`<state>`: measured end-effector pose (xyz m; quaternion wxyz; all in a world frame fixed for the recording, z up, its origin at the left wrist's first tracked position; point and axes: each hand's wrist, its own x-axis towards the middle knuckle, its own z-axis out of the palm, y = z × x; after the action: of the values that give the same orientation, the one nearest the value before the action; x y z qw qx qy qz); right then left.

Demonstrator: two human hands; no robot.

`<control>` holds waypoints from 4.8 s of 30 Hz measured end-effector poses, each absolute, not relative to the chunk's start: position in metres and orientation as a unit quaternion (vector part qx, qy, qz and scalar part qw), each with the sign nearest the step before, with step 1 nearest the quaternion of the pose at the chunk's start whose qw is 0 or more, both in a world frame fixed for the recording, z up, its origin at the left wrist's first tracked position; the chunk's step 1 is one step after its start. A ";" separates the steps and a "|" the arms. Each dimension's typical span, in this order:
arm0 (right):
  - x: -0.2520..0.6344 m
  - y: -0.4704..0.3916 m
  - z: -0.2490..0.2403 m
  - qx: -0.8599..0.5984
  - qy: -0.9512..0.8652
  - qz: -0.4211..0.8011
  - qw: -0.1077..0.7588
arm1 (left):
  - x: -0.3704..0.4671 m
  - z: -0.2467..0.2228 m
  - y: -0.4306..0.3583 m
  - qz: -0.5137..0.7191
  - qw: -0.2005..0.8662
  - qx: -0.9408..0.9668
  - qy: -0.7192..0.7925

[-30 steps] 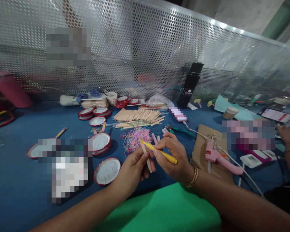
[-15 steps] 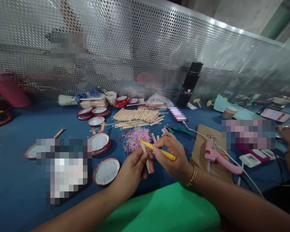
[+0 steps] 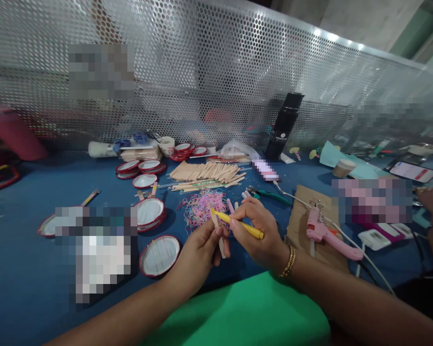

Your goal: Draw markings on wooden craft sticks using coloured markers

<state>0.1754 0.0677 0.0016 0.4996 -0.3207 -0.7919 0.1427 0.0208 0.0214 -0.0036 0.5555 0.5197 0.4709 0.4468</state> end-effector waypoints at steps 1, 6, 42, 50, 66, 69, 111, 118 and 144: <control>0.175 0.068 0.001 -0.322 -0.792 0.143 0.499 | 0.021 -0.003 0.022 0.446 0.555 0.520 0.471; 0.175 0.067 0.002 -0.319 -0.795 0.144 0.494 | 0.021 -0.002 0.022 0.443 0.554 0.522 0.474; 0.175 0.067 0.004 -0.298 -0.809 0.153 0.484 | 0.022 -0.004 0.022 0.449 0.551 0.513 0.481; 0.176 0.068 0.004 -0.305 -0.804 0.151 0.487 | 0.022 -0.003 0.022 0.449 0.557 0.510 0.477; 0.177 0.069 0.007 -0.316 -0.801 0.149 0.486 | 0.023 -0.003 0.022 0.446 0.554 0.512 0.482; 0.177 0.069 0.007 -0.305 -0.805 0.150 0.486 | 0.023 -0.002 0.022 0.450 0.556 0.508 0.480; 0.177 0.068 0.008 -0.296 -0.808 0.138 0.490 | 0.022 -0.005 0.025 0.435 0.543 0.528 0.486; 0.177 0.066 0.012 -0.291 -0.794 0.142 0.514 | 0.023 -0.003 0.025 0.438 0.549 0.516 0.490; 0.176 0.066 0.009 -0.299 -0.809 0.115 0.494 | 0.024 -0.005 0.025 0.451 0.536 0.516 0.493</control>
<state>0.1765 0.0660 0.0086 0.4938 -0.2985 -0.8085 0.1153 0.0244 0.0246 -0.0050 0.5364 0.5159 0.4929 0.4507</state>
